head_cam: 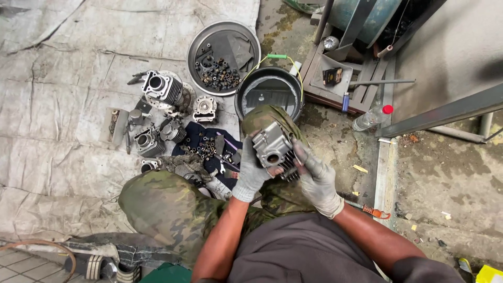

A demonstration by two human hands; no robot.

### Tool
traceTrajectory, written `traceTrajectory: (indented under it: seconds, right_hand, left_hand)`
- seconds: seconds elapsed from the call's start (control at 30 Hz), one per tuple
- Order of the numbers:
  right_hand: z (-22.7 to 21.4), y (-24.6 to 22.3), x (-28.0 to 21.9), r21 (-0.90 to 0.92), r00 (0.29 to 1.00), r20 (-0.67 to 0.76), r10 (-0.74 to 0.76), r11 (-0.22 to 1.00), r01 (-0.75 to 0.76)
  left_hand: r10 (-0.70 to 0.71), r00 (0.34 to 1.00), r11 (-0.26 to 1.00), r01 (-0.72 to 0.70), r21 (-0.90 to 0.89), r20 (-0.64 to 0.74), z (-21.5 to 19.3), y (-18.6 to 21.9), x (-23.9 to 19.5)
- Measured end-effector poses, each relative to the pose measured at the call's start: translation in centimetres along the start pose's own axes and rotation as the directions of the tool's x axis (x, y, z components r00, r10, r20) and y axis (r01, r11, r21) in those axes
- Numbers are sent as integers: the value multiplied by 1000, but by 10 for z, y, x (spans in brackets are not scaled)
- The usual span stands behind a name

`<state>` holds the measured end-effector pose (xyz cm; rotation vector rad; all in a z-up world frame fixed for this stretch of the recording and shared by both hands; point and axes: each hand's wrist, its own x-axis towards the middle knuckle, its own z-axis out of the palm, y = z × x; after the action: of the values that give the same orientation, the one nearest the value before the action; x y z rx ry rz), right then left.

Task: Cleaning and inspecting motorcycle engine cylinder blocks using a cloth and abrasive pad

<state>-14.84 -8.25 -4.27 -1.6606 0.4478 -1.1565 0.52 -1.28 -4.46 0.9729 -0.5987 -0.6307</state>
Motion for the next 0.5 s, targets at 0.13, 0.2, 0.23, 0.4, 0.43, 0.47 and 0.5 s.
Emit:
traceTrajectory:
  seconds: [0.13,0.2,0.23,0.4,0.43,0.47,0.5]
  right_hand:
    - [1,5,-20,-48,986,52,-161,985,163]
    - [5,-8,-24,-90,974,100,-204,973,213]
    - [6,-7,-33,-121,970,157,-184,972,204]
    - [7,-47,4,172,959,205,-198,971,164]
    - [1,-38,10,72,949,248,-195,981,182]
    - [-6,-30,16,-34,940,286,-188,978,206]
    - [-15,-23,19,-36,940,287,-183,979,201]
  left_hand:
    - [-165,983,967,144,212,85,-2,41,-14]
    - [-209,972,921,160,355,104,1,67,-13]
    - [-266,956,818,156,554,124,-1,76,-14]
    - [-327,919,692,72,719,223,-30,80,-18]
    - [-342,921,717,127,685,187,-29,83,-18]
    - [-360,919,742,178,647,160,-28,84,-16]
    - [-363,918,742,183,645,158,-29,82,-17]
